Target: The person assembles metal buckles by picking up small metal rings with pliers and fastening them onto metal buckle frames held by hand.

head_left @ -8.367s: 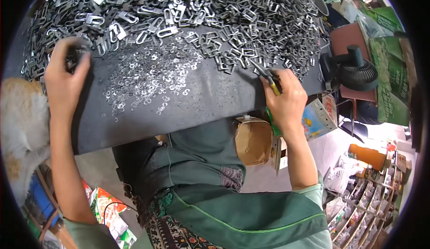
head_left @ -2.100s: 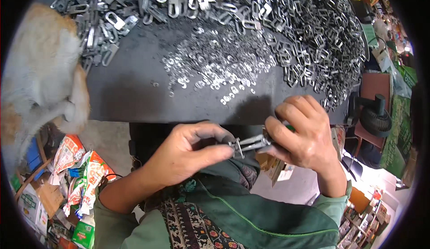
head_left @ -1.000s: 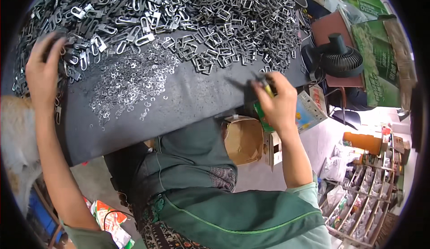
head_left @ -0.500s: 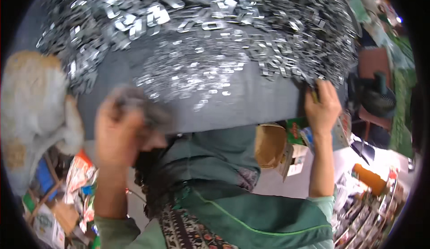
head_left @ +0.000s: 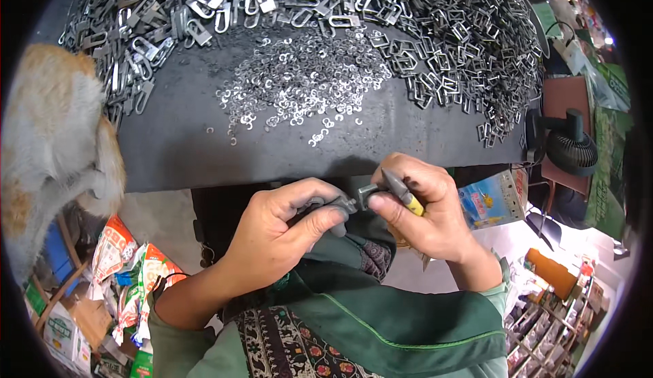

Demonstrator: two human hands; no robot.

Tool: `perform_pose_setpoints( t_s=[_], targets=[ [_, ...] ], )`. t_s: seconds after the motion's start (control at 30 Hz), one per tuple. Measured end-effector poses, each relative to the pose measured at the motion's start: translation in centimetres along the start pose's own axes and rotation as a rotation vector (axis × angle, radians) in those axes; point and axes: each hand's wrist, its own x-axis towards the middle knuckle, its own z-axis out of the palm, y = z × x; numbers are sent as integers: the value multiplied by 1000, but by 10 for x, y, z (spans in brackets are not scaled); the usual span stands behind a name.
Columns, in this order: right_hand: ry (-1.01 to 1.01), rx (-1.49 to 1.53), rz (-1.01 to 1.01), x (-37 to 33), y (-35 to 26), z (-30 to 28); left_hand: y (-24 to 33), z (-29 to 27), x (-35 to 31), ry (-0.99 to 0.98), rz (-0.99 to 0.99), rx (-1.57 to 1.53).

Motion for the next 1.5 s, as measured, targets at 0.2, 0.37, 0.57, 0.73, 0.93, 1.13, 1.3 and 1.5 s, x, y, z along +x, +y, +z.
perform_pose_setpoints(
  t_s=[0.2, 0.37, 0.57, 0.73, 0.93, 1.13, 1.3, 1.5],
  targets=[
    [-56, -24, -122, 0, 4, 2, -2, -3, 1, -41, 14, 118],
    [-164, 261, 260, -7, 9, 11, -15, 15, -7, 302, 717, 1094],
    [-245, -141, -18, -18, 4, 7, -3, -11, -3, -283, -247, 159],
    [118, -1030, -246, 15, 1, -31, -10, -16, -14, -96, -193, -23],
    [40, -1312, -491, 48, 13, -64, -20, -14, -14, -152, -145, -45],
    [-136, -1323, -564, 68, 7, -75, -25, -12, -10, -105, 27, 34],
    [-194, -1356, -688, 80, 5, -76, -20, -14, -9, -39, 68, 120],
    [-257, -1375, -711, 82, -3, -75, -8, -12, -1, -13, 93, 77]
  ],
)
